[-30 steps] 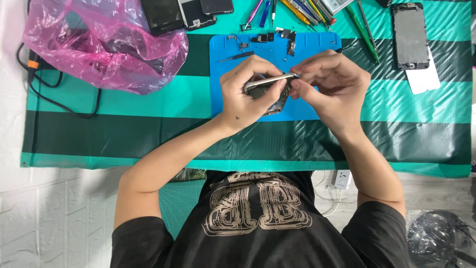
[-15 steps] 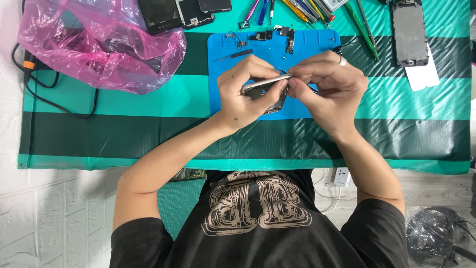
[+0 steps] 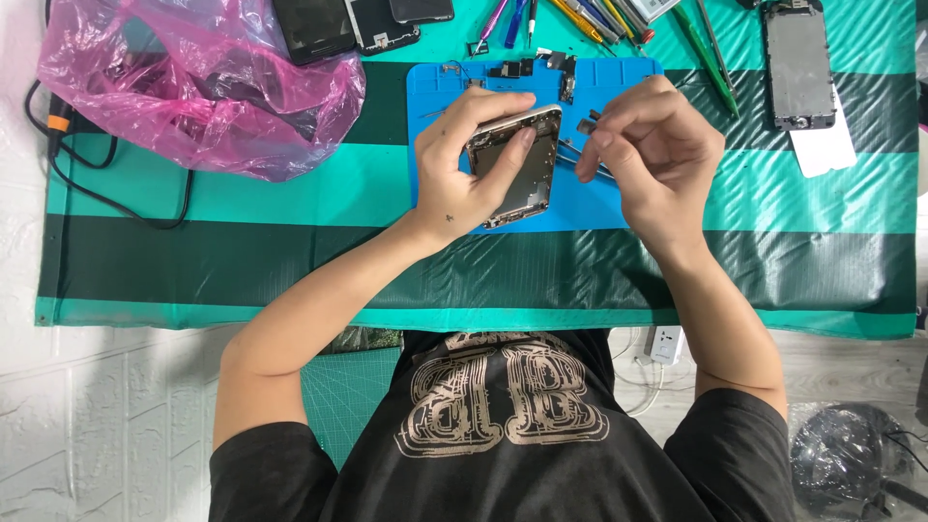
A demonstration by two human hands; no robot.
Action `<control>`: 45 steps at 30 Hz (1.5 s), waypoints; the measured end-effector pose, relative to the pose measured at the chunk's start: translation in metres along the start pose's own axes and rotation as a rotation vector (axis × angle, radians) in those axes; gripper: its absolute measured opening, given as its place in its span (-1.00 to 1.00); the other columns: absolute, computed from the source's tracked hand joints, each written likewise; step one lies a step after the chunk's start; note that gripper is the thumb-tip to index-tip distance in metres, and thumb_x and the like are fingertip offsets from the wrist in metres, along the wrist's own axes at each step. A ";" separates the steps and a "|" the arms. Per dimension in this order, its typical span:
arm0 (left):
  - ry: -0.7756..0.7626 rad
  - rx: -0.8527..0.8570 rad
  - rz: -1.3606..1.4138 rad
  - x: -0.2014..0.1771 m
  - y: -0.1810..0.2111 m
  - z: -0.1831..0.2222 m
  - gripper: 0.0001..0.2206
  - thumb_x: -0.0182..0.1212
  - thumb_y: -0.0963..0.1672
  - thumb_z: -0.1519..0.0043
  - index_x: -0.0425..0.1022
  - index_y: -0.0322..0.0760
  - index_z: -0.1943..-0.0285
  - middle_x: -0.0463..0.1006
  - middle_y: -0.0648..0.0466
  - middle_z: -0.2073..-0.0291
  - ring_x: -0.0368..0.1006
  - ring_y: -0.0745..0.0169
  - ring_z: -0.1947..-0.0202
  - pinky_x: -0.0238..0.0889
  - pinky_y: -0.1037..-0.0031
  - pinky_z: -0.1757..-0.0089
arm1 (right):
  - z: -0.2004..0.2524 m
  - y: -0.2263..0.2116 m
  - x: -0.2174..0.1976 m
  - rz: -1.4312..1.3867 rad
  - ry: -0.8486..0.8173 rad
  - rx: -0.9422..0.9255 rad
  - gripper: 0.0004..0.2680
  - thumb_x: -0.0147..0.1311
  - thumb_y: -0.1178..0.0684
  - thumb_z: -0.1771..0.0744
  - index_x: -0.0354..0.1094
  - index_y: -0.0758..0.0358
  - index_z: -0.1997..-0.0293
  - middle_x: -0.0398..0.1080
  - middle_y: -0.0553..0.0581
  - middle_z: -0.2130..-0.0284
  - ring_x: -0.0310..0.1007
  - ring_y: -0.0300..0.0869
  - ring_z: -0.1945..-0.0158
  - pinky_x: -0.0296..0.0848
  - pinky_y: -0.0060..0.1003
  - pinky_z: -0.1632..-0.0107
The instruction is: Disassembling and reassembling internal components of a mobile phone using precision tools.
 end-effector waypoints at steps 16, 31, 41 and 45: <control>-0.034 0.025 -0.040 -0.003 0.000 -0.004 -0.86 0.19 -0.21 -0.42 0.46 -0.29 -0.13 0.57 -0.05 0.04 0.57 0.01 0.02 0.51 0.31 -0.01 | 0.000 0.006 -0.005 0.321 0.050 -0.233 -0.94 0.25 0.49 -0.37 0.46 0.67 0.16 0.45 0.53 0.27 0.60 0.13 0.37 0.58 -0.26 0.26; -0.046 -0.007 0.009 0.001 0.003 0.000 -0.83 0.22 -0.19 -0.42 0.46 -0.25 -0.16 0.57 -0.03 0.01 0.57 0.01 -0.02 0.49 0.29 -0.07 | -0.004 0.022 0.004 0.729 0.011 -0.807 -0.91 0.24 0.40 -0.37 0.56 0.40 0.11 0.53 0.30 0.30 0.54 -0.06 0.38 0.49 -0.25 0.36; -0.061 0.009 0.001 0.001 0.004 0.001 -0.83 0.19 -0.19 -0.44 0.44 -0.26 -0.18 0.56 -0.04 0.01 0.56 0.00 -0.01 0.49 0.29 -0.06 | -0.005 0.029 0.007 0.790 0.060 -0.886 -0.94 0.28 0.35 -0.37 0.59 0.36 0.15 0.45 0.23 0.38 0.44 -0.12 0.50 0.40 -0.29 0.46; -0.062 0.006 -0.001 0.000 0.006 0.000 -0.83 0.19 -0.19 -0.43 0.45 -0.27 -0.17 0.57 -0.05 0.01 0.56 -0.01 -0.02 0.48 0.29 -0.06 | -0.006 0.026 0.007 0.778 0.040 -0.881 -0.95 0.30 0.35 -0.37 0.60 0.39 0.15 0.46 0.25 0.38 0.49 -0.10 0.47 0.45 -0.28 0.44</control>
Point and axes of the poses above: each hand's wrist, its own z-axis away from the middle knuckle, its own x-axis out of the palm, y = z × x, the point moved 2 cm from there along -z, towards the middle knuckle
